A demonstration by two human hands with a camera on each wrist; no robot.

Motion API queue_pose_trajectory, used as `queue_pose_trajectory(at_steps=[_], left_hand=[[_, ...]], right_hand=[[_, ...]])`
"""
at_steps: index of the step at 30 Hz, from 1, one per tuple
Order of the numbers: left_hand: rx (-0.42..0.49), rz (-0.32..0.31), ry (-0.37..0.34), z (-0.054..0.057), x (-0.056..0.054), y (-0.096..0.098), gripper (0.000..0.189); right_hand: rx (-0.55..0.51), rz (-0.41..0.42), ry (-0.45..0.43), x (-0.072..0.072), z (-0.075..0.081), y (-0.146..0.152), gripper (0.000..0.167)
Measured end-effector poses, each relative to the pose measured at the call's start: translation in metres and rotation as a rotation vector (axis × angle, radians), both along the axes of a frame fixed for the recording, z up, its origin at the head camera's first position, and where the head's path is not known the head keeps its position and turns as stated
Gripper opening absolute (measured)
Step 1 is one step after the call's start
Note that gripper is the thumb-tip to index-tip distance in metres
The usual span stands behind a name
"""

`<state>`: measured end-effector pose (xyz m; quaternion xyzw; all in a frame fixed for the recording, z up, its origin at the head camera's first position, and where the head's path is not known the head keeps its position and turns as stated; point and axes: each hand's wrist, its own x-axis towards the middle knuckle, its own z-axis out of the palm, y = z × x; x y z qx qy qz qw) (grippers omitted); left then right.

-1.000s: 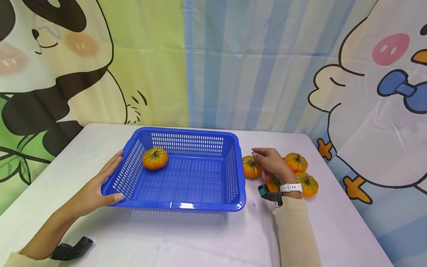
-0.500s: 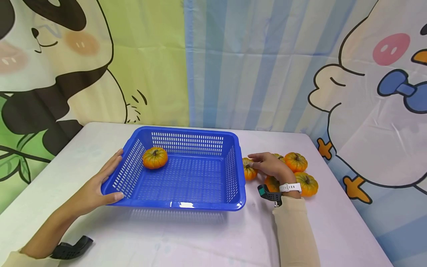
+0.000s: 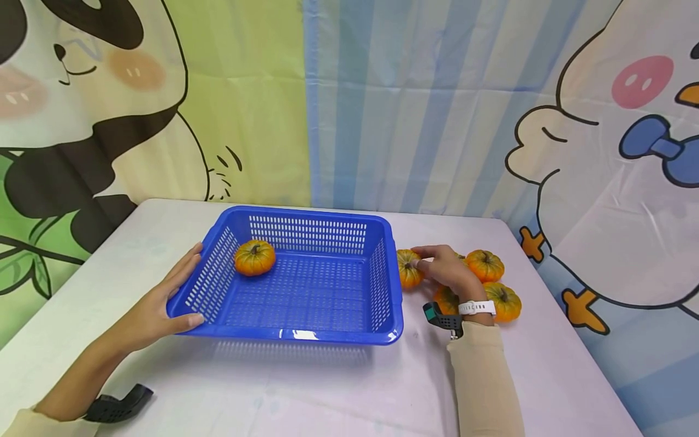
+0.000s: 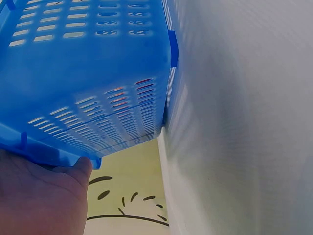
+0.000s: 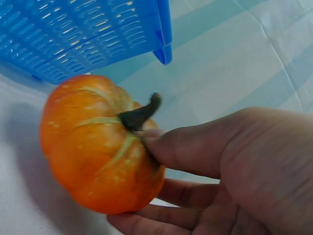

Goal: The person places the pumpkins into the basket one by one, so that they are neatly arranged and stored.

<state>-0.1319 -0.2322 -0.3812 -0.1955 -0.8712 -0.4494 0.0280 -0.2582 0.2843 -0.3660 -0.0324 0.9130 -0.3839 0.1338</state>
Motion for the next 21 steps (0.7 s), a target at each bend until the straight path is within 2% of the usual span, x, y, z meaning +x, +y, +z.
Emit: queue_pose_trajectory(at_steps=[6,10,21], left_hand=[[0.0,0.006,-0.003,-0.001,0.0,-0.001,0.104],[0.0,0.001,0.005,0.0,0.0,0.0,0.103],[-0.003,0.001,0.004,0.001,0.0,0.0,0.103]], right_hand=[[-0.004,-0.053,0.069,0.001,0.005,0.001,0.051],[-0.076,-0.093,0.082,0.0,0.005,0.0,0.053],[-0.184,-0.21,0.103,0.002,0.015,0.0,0.059]])
